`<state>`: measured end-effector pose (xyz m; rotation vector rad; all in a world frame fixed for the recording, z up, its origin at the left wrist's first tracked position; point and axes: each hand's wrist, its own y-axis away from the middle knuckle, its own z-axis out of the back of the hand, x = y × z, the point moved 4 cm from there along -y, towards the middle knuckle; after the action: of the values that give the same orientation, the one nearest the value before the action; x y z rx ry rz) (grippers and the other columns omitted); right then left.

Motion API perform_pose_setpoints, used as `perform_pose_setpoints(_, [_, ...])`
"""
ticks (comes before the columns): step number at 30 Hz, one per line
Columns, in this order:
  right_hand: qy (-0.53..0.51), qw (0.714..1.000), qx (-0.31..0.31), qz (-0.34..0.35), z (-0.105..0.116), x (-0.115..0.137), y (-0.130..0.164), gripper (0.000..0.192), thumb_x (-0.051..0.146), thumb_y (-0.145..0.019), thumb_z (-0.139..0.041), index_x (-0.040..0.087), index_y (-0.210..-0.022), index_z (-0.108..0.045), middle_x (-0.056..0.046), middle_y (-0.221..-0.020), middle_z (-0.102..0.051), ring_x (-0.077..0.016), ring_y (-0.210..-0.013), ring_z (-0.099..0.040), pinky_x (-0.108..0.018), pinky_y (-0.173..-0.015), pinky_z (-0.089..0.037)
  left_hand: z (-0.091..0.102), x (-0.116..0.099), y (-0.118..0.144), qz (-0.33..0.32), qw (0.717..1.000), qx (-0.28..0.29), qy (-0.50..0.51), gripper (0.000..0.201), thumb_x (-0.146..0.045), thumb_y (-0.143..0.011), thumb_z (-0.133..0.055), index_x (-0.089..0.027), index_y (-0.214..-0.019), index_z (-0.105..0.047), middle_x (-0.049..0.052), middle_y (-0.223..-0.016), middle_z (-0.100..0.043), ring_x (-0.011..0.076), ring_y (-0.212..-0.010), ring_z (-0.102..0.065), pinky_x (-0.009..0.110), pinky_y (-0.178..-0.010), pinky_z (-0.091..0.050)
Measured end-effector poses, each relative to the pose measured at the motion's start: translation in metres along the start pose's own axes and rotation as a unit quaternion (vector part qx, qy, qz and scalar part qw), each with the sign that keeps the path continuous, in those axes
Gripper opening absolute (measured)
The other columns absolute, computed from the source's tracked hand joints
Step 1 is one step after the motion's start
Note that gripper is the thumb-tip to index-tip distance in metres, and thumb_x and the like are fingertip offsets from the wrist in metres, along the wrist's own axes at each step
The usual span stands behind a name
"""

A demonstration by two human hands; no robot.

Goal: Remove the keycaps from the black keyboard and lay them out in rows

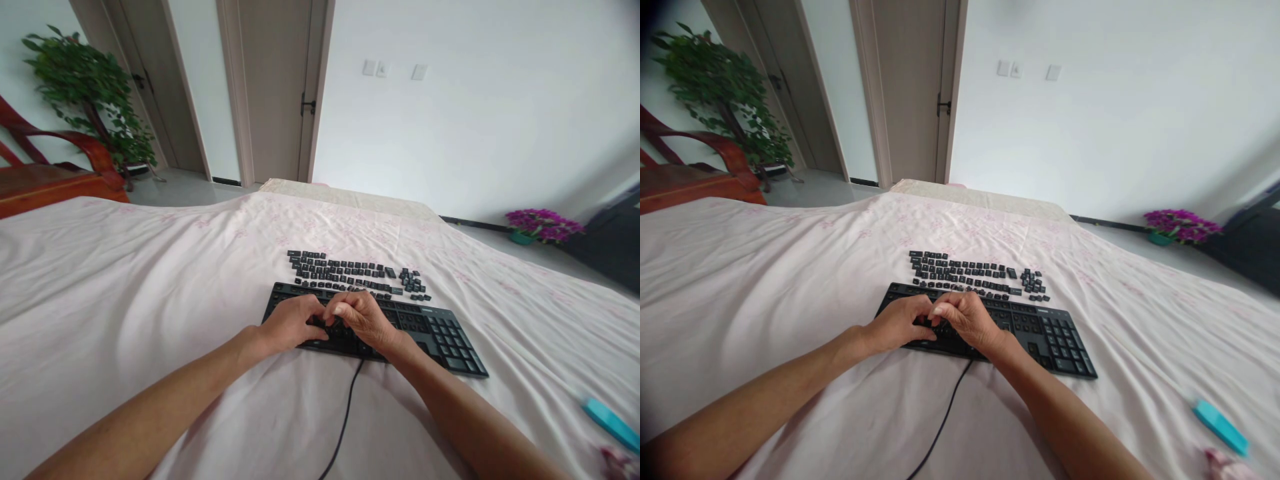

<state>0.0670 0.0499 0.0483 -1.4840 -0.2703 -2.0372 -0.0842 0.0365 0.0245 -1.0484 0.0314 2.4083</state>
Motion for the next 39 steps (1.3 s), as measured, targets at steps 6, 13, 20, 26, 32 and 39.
perform_pose_setpoints(6, [0.101, 0.992, 0.031, 0.067, -0.010, 0.000, 0.002, 0.052, 0.060, -0.091, -0.048, 0.019, -0.070, -0.071, -0.005, -0.074, -0.070, -0.0158, -0.070, -0.065, -0.026, -0.070, -0.050, -0.006, 0.005, 0.003, 0.018, 1.000, -0.009, 0.023, 0.011, -0.033, -0.071, -0.073, -0.024, -0.073, -0.069, -0.004, -0.074, -0.063, 0.0155, -0.073, -0.058, 0.024, -0.062, -0.037])
perform_pose_setpoints(13, [0.168, 0.974, 0.028, 0.147, -0.020, -0.007, 0.003, 0.054, 0.055, -0.097, -0.038, 0.020, -0.068, -0.068, -0.004, -0.069, -0.067, -0.0144, -0.066, -0.062, -0.025, -0.067, -0.048, -0.009, 0.004, 0.003, 0.000, 1.000, -0.030, 0.000, 0.017, -0.036, -0.079, -0.069, -0.022, -0.070, -0.067, -0.004, -0.071, -0.062, 0.0138, -0.068, -0.057, 0.025, -0.059, -0.033])
perform_pose_setpoints(20, [0.157, 0.960, -0.068, 0.220, -0.022, -0.007, 0.012, 0.054, 0.049, -0.100, -0.031, 0.021, -0.062, -0.057, -0.003, -0.058, -0.061, -0.0138, -0.056, -0.056, -0.026, -0.061, -0.044, -0.012, 0.002, 0.004, -0.011, 0.999, -0.032, -0.021, 0.020, -0.041, -0.079, -0.069, -0.023, -0.072, -0.070, -0.002, -0.076, -0.062, 0.0142, -0.070, -0.057, 0.025, -0.061, -0.034])
perform_pose_setpoints(26, [0.189, 0.945, -0.100, 0.246, -0.023, -0.002, 0.019, 0.050, 0.044, -0.101, -0.029, 0.022, -0.063, -0.054, -0.002, -0.055, -0.058, -0.0140, -0.054, -0.056, -0.027, -0.059, -0.043, -0.009, -0.002, 0.006, -0.009, 0.999, -0.029, -0.032, 0.021, -0.042, -0.083, -0.065, -0.023, -0.076, -0.071, -0.002, -0.077, -0.063, 0.0145, -0.072, -0.059, 0.024, -0.063, -0.036])
perform_pose_setpoints(32, [0.203, 0.912, -0.110, 0.340, -0.024, 0.013, 0.021, 0.050, 0.044, -0.102, -0.029, 0.020, -0.068, -0.056, -0.001, -0.057, -0.059, -0.0133, -0.055, -0.055, -0.027, -0.057, -0.042, -0.008, 0.000, 0.006, 0.014, 1.000, -0.024, 0.001, 0.013, -0.035, -0.080, -0.067, -0.022, -0.080, -0.069, -0.004, -0.076, -0.066, 0.0125, -0.070, -0.058, 0.023, -0.063, -0.037])
perform_pose_setpoints(39, [0.372, 0.844, -0.100, 0.373, -0.026, 0.033, 0.020, 0.044, 0.048, -0.101, -0.032, 0.021, -0.100, -0.067, -0.003, -0.075, -0.068, -0.0156, -0.076, -0.061, -0.030, -0.071, -0.043, -0.004, 0.004, 0.008, 0.080, 0.993, -0.071, 0.047, 0.016, -0.037, -0.083, -0.060, -0.023, -0.083, -0.068, -0.005, -0.077, -0.071, 0.0143, -0.072, -0.063, 0.024, -0.065, -0.041])
